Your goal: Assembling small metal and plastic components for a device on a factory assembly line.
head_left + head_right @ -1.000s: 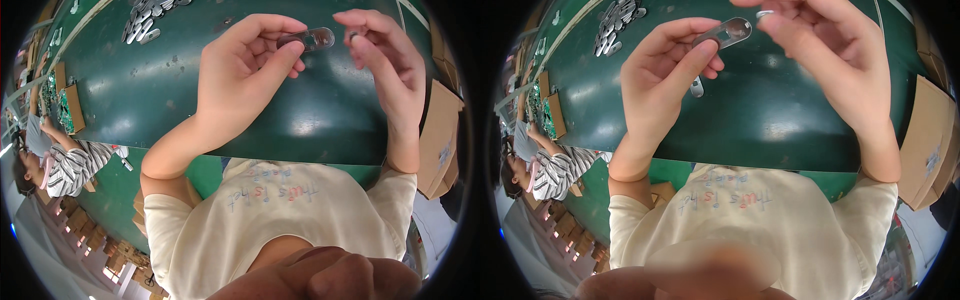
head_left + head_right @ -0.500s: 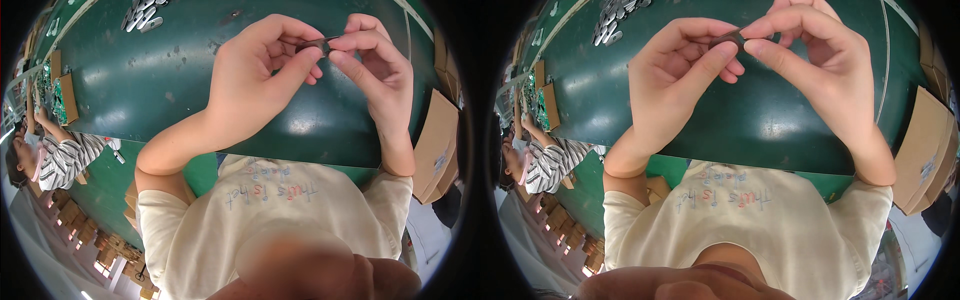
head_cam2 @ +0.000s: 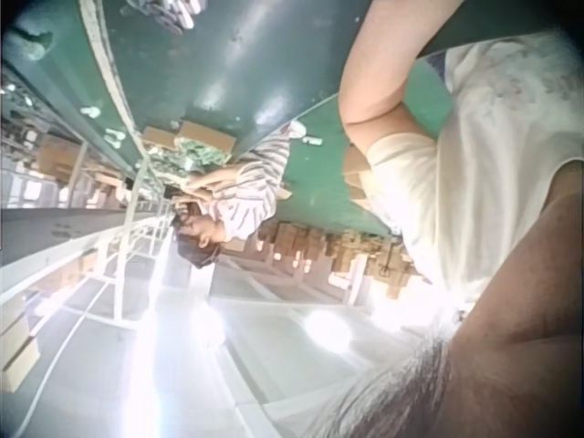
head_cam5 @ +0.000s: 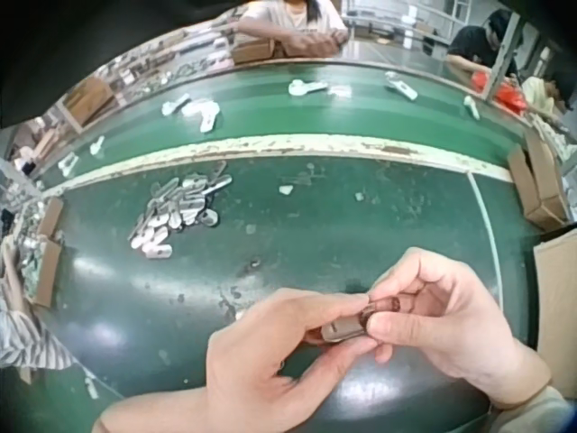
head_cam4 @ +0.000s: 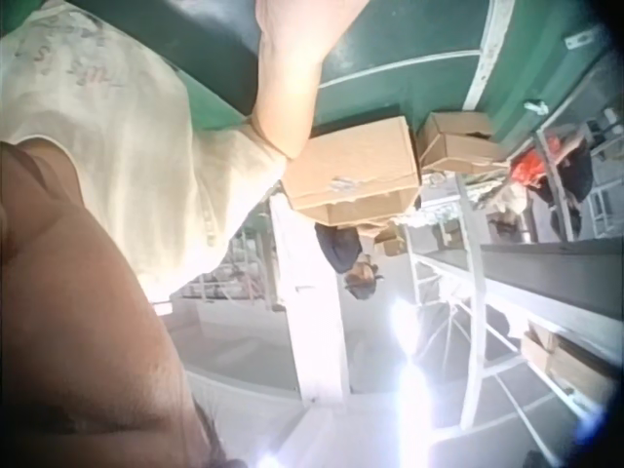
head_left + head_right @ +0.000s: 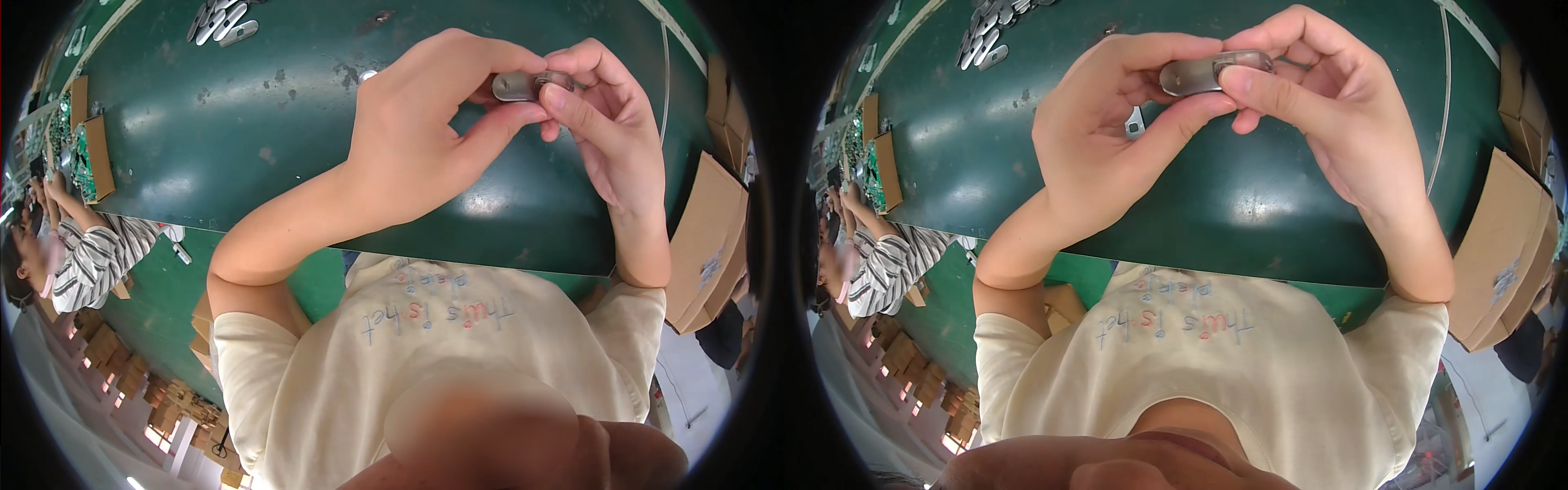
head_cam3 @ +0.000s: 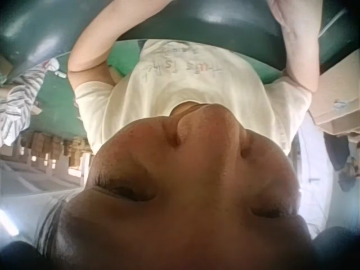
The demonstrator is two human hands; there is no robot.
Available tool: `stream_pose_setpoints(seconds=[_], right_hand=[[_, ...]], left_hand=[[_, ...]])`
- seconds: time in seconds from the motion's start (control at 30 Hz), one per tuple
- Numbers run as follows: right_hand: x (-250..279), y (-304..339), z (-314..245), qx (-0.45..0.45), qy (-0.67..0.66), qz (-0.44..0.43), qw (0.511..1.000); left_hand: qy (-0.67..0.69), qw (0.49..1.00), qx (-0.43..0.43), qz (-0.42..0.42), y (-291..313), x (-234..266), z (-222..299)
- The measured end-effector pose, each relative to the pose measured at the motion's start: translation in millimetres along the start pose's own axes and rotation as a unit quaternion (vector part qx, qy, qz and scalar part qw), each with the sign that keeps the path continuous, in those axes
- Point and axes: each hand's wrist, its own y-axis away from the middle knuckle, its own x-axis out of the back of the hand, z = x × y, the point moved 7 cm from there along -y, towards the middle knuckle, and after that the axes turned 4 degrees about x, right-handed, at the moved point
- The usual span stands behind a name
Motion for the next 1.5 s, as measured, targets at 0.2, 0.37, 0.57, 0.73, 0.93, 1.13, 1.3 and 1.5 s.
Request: stream_pose_setpoints(seconds=[0.2, 0.37, 0.57, 0.73, 0.93, 1.13, 1.3, 1.5], right_hand=[[-2, -16, -12, -0.014, -0.026, -0.085, 0.996], [78, -64, -15, 0.048, 0.225, 0.058, 0.971], [146, -65, 2, 0.125, 0.258, 0.222, 0.932], [136, -70, -6, 0.15, 0.339, 0.23, 0.9], [137, -75, -12, 0.191, 0.376, 0.226, 0.878], [128, -64, -13, 0.215, 0.368, 0.199, 0.883], [132, -61, -5, 0.243, 0.371, 0.19, 0.876], [133, -67, -14, 0.237, 0.371, 0.188, 0.878]], left_hand=[[0.014, 0.998, 0.054, -0.024, -9, 10, -2], [0.131, 0.965, 0.219, -0.051, -3, 5, -27], [0.229, 0.925, 0.291, -0.083, 17, -9, -41], [0.225, 0.923, 0.292, -0.107, 20, -19, -46], [0.187, 0.935, 0.265, -0.142, 19, -29, -50], [0.154, 0.949, 0.241, -0.135, 10, -22, -59], [0.128, 0.962, 0.212, -0.115, -4, -15, -55], [0.127, 0.953, 0.235, -0.144, -16, -35, -40]])
